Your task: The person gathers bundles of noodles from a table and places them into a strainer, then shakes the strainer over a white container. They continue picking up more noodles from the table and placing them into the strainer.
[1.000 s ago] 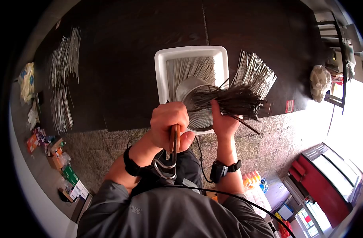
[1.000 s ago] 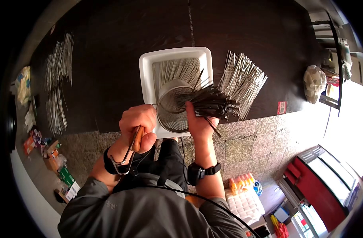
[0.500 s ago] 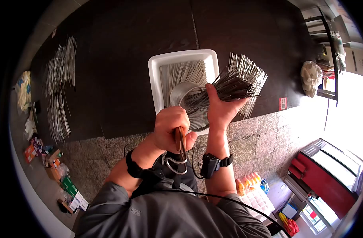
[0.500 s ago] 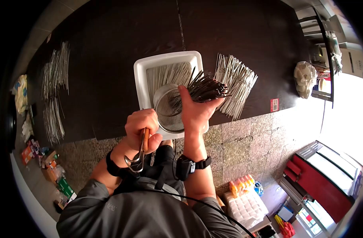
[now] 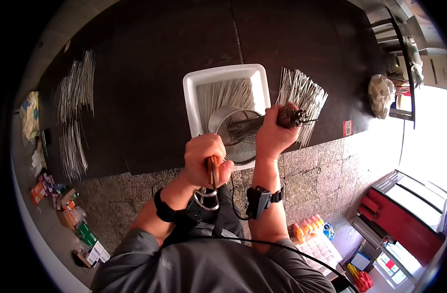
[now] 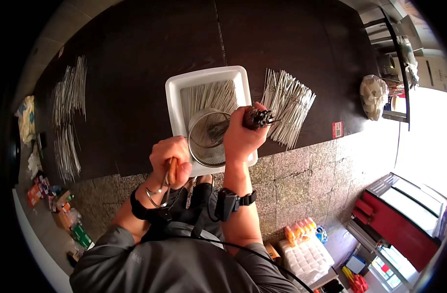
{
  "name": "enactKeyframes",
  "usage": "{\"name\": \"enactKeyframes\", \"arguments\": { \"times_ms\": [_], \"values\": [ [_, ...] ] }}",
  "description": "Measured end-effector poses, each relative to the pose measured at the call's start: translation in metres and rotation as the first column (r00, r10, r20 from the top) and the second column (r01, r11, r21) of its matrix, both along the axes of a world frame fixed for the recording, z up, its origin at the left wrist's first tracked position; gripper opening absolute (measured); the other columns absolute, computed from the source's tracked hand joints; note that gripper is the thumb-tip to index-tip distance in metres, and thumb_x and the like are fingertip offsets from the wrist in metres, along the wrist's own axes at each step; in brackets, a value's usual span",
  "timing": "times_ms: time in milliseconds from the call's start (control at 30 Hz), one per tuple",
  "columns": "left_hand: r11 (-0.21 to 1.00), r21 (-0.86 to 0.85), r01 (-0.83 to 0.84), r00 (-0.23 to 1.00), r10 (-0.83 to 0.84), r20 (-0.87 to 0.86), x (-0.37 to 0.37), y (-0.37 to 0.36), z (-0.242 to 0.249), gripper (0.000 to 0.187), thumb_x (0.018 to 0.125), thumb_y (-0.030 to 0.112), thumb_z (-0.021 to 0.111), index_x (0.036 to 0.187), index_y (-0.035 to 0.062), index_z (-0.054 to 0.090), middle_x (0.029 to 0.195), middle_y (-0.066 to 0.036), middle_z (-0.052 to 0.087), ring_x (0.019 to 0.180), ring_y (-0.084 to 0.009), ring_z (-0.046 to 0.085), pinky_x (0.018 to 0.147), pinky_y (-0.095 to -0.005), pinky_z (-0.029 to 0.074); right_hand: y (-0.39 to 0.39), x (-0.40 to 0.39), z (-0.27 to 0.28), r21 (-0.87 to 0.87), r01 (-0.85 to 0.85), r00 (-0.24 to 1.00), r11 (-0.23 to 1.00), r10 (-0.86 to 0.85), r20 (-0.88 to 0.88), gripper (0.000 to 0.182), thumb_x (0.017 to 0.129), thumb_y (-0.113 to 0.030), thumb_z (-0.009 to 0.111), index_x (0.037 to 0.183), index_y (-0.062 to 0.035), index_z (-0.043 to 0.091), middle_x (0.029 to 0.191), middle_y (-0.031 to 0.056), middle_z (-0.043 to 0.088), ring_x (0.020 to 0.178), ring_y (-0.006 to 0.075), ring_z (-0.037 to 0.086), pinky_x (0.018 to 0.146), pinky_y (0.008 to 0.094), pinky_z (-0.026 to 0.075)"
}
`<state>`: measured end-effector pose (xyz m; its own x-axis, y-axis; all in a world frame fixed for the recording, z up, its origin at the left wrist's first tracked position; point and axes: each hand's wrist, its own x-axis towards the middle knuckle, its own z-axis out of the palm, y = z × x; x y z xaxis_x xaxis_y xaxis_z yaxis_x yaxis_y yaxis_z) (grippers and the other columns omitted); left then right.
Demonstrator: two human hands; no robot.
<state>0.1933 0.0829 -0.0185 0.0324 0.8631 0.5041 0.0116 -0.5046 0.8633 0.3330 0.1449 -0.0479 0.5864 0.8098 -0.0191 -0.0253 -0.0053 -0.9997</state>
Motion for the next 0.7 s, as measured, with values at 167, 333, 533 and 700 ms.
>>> {"name": "enactKeyframes", "arguments": {
  "times_ms": [167, 333, 533, 700],
  "values": [
    [0.978, -0.18, -0.105, 0.991, 0.119, 0.066, -0.015, -0.001, 0.001, 0.02, 0.074, 0.005, 0.059, 0.063, 0.0043, 0.043, 0.054, -0.003, 0.048, 0.045, -0.011, 0.045, 0.043, -0.0238, 0.034, -0.037, 0.005, 0.003, 0.054, -0.134, 0.987, 0.99, 0.128, 0.095, 0.019, 0.085, 0.001, 0.061, 0.102, 0.0, 0.052, 0.087, 0.0083, 0.06, 0.074, 0.0101, 0.058, 0.064, 0.0232, 0.049],
    [0.966, -0.256, -0.041, 0.99, 0.075, 0.122, -0.017, 0.007, 0.012, 0.019, 0.072, 0.004, 0.062, 0.062, 0.0046, 0.046, 0.053, -0.004, 0.051, 0.044, -0.0103, 0.048, 0.042, -0.0228, 0.036, -0.049, 0.009, 0.006, 0.323, -0.293, 0.956, 0.9, 0.272, 0.108, 0.021, 0.085, 0.008, 0.058, 0.101, 0.0005, 0.047, 0.088, 0.0118, 0.059, 0.075, 0.0135, 0.057, 0.063, 0.0252, 0.05],
    [0.99, -0.128, -0.059, 0.994, 0.071, 0.087, -0.012, 0.002, 0.013, 0.019, 0.072, 0.006, 0.058, 0.062, 0.0046, 0.042, 0.054, -0.003, 0.045, 0.046, -0.0117, 0.039, 0.044, -0.0254, 0.032, -0.037, 0.022, 0.015, 0.3, -0.473, 0.879, 0.829, 0.469, 0.089, 0.025, 0.083, 0.012, 0.056, 0.102, -0.0001, 0.045, 0.093, 0.014, 0.06, 0.084, 0.0189, 0.061, 0.075, 0.0292, 0.051],
    [0.99, -0.138, -0.042, 0.99, 0.06, 0.129, -0.014, -0.002, 0.019, 0.02, 0.073, 0.008, 0.059, 0.062, 0.0049, 0.042, 0.055, -0.003, 0.046, 0.047, -0.0121, 0.041, 0.045, -0.0259, 0.032, -0.02, 0.035, 0.025, 0.21, -0.414, 0.907, 0.886, 0.42, 0.02, 0.021, 0.083, 0.007, 0.059, 0.1, -0.0006, 0.049, 0.089, 0.0141, 0.064, 0.084, 0.0198, 0.064, 0.072, 0.0285, 0.052]
  ]
}}
